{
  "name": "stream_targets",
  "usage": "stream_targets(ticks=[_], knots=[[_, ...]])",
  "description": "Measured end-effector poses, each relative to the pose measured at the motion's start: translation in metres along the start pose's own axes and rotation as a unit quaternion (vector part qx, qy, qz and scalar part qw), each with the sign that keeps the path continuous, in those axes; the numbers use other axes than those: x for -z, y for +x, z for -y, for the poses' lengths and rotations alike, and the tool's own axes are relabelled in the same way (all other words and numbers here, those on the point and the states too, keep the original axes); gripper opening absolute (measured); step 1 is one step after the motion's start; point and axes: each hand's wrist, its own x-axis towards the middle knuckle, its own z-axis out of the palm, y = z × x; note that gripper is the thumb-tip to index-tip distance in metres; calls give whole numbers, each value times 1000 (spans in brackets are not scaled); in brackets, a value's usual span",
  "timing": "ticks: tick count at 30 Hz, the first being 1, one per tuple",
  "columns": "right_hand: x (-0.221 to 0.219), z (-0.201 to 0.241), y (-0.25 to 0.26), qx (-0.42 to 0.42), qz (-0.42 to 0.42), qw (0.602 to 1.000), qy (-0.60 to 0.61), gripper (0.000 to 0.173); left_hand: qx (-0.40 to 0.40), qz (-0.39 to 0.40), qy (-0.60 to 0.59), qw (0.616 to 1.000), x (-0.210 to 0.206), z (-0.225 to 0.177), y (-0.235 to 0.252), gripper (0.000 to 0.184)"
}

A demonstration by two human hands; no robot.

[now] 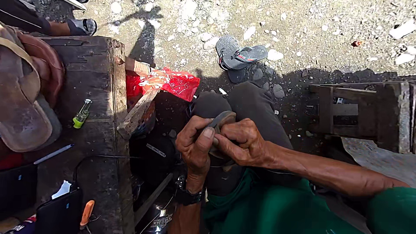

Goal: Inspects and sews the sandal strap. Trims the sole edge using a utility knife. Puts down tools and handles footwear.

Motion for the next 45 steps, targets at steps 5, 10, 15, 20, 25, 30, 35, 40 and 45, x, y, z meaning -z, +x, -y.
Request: stream_targets(ticks=[5,10,15,20,25,30,35,40,45], knots=[[-12,3,-8,-8,-53,998,-39,37,-17,-15,10,1000,-1,3,0,23],[-16,7,-8,-41,-66,995,-62,37,-12,-36,4,999,-2,6,0,24],[36,34,32,-359,110,923,88,38,-35,-17,51,998,-9,3,3,27],[46,46,56,-480,180,853,100,45,-53,15,95,994,-9,-2,-5,31],[43,49,67,-495,203,842,70,52,-37,31,122,991,-3,-5,-4,31],[27,33,47,-367,124,917,99,43,18,57,70,996,9,-10,1,24],[25,16,39,-228,128,958,118,36,78,91,4,993,19,-14,8,24],[13,16,27,-218,71,965,128,36,99,28,-47,994,12,-10,3,18],[-6,13,6,-141,-24,987,67,37,86,-62,-73,992,-1,-5,-8,18]])
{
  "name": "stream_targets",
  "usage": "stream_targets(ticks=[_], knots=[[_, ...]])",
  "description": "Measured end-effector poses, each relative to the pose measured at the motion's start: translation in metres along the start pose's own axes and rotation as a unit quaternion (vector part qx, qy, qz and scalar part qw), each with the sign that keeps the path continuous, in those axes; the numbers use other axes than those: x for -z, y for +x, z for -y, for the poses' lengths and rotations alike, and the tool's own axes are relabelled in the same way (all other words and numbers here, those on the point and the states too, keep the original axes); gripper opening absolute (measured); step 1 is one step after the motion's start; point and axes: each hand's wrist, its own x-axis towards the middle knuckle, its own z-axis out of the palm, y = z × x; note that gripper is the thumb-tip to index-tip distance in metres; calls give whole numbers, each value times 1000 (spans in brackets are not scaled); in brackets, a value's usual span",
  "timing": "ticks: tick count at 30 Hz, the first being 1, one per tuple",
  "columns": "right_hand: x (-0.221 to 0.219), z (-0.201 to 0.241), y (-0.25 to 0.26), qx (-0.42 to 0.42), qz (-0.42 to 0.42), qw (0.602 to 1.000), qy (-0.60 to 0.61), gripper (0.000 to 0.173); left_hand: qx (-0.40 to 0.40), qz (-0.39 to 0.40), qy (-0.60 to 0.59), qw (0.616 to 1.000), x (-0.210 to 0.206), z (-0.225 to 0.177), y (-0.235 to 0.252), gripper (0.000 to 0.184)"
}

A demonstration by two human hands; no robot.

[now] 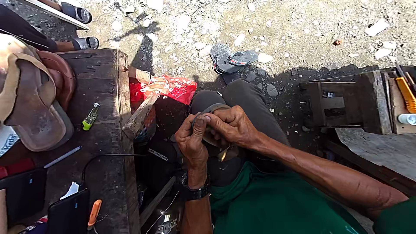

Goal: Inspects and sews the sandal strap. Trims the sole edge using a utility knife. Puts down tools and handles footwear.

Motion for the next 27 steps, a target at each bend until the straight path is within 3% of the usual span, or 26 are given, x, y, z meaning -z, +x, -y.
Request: stream_targets(ticks=[8,11,15,18,22,25,27], knots=[[-22,-9,-14,59,-76,988,-117,42,3,-109,12,994,-17,0,3,30],[-38,-14,-62,71,-54,979,-181,41,36,-124,56,990,-15,-1,15,30],[36,34,-26,47,-74,994,-70,36,30,-38,55,997,-7,-8,16,21],[58,47,-9,-10,-29,994,-101,31,14,14,86,996,-4,-10,19,17],[48,45,13,-163,83,975,-130,38,-17,113,155,981,2,-23,17,19],[47,43,29,-248,122,954,-113,44,28,121,144,982,-1,-29,15,18],[45,42,35,-262,141,951,-88,44,59,107,99,988,0,-28,13,15]])
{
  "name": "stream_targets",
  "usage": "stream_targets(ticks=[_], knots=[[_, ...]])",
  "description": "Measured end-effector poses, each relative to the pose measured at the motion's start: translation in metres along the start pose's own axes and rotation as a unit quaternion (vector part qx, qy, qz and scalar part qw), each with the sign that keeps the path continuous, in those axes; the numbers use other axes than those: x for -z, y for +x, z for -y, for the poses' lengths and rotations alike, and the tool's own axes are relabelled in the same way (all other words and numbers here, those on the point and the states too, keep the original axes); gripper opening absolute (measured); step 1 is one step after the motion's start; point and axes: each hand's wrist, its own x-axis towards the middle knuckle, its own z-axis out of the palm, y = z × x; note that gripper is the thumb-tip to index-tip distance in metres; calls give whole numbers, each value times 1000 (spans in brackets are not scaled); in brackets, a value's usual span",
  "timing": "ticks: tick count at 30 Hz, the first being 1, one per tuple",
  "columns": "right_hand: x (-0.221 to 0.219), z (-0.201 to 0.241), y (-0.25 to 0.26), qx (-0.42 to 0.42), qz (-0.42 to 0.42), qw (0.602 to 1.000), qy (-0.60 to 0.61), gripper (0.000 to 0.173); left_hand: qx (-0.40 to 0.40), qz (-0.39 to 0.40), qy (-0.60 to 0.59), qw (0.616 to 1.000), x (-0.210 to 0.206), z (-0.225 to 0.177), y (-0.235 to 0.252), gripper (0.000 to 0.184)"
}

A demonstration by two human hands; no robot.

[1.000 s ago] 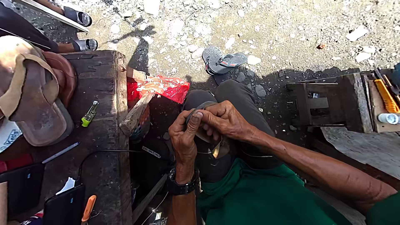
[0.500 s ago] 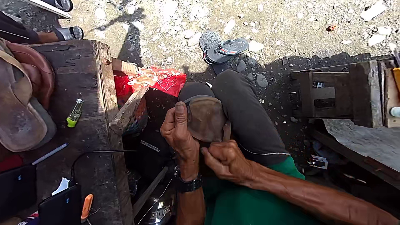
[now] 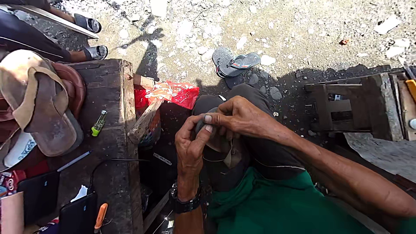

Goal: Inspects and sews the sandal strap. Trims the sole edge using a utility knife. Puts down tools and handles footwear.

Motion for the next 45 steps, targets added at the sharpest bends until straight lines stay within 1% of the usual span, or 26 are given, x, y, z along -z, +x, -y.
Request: stream_targets(ticks=[3,4,6,8,9,10,12,15,18,23,24,25,26,28,29,30,31,33,35,38,41,43,45], knots=[[-7,-5,5,34,20,997,67,36,22,6,-52,998,6,3,2,13],[-11,-8,5,49,14,994,92,33,32,12,-64,997,9,3,3,13],[-20,-13,5,86,-18,989,120,30,47,34,-79,995,16,3,5,15],[-29,-18,4,113,-48,984,133,29,48,67,-82,993,26,1,4,24],[-34,-22,2,130,-68,981,129,30,42,71,-74,994,27,1,3,27],[-40,-26,1,152,-100,976,117,30,27,57,-57,996,25,2,3,25],[-53,-34,0,195,-171,962,90,31,-1,-5,-28,1000,14,6,-1,18],[-67,-40,3,234,-237,941,54,32,-37,-85,6,996,1,12,-4,16],[-75,-44,5,260,-274,926,18,32,-55,-142,27,988,-9,18,-4,17],[-82,-46,8,287,-314,904,-49,30,-50,-187,47,980,-16,22,-3,20],[-81,-46,9,287,-309,905,-51,29,-51,-189,46,980,-16,23,-2,20],[-79,-45,7,273,-292,916,-40,30,-47,-184,45,981,-15,23,-4,19],[-74,-41,3,239,-261,935,-16,31,-42,-175,43,983,-15,22,-5,18],[-53,-26,-3,129,-165,976,67,31,-40,-156,47,986,-14,21,-4,16],[-44,-19,-7,58,-109,986,109,33,-38,-146,51,987,-12,21,-7,15],[-32,-12,-5,2,-62,990,127,36,-46,-138,51,988,-11,21,-7,15],[-23,-7,-2,-34,-30,991,126,39,-52,-132,54,988,-11,21,-6,14],[-22,-3,3,-64,-24,990,125,42,-51,-112,58,991,-8,22,-8,15],[-30,-4,7,-46,-46,984,165,41,-38,-98,30,994,-5,23,-7,18],[-42,-13,10,34,-90,978,187,38,-5,-103,-12,995,-1,21,-5,19],[-61,-28,6,119,-179,965,150,38,14,-134,-48,990,-5,21,-2,19],[-71,-33,4,150,-237,952,121,38,9,-166,-65,984,-12,22,0,20],[-79,-36,3,163,-276,943,86,40,1,-197,-64,978,-20,23,-2,20]])
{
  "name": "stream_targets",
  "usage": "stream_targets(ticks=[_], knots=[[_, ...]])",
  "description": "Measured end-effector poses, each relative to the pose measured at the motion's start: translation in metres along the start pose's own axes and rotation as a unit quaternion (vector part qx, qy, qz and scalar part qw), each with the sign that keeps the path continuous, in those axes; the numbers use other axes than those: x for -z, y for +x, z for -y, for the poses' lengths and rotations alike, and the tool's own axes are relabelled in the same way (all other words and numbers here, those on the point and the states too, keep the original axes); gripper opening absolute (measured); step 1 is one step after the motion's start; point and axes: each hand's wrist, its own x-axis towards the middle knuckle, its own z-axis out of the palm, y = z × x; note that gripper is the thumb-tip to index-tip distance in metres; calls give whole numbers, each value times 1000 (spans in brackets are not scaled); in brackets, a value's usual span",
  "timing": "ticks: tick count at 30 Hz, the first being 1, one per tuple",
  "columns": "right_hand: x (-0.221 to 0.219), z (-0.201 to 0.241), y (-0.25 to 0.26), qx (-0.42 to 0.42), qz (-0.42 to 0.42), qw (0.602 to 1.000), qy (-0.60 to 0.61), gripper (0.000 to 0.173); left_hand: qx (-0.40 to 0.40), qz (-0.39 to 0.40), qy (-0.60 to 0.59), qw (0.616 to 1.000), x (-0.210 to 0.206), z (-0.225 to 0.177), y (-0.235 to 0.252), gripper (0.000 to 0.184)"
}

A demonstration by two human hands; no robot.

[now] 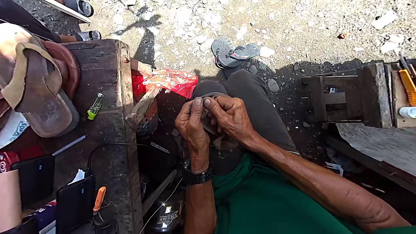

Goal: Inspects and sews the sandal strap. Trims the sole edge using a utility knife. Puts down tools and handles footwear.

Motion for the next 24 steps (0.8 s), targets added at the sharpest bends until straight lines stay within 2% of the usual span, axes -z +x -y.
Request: stream_targets(ticks=[4,8,10,12,15,18,21,24], knots=[[-8,-7,-6,61,-36,994,-80,42,-18,-39,16,999,-7,1,-1,20],[-17,-21,-65,91,17,989,-113,40,-7,-30,68,997,-2,0,14,22],[13,-4,-61,55,40,997,-33,38,-6,29,60,998,7,-4,6,17],[58,25,-30,66,42,997,19,34,9,85,35,996,17,-12,10,15],[86,41,-17,9,134,990,38,39,26,144,31,989,23,-18,12,16],[62,41,-10,-95,241,964,60,49,-16,166,42,985,22,-19,6,22],[43,36,-3,-193,258,941,98,53,-82,186,17,979,27,-10,-9,29],[41,34,4,-237,257,925,148,59,-89,210,-8,974,36,-2,-24,36]])
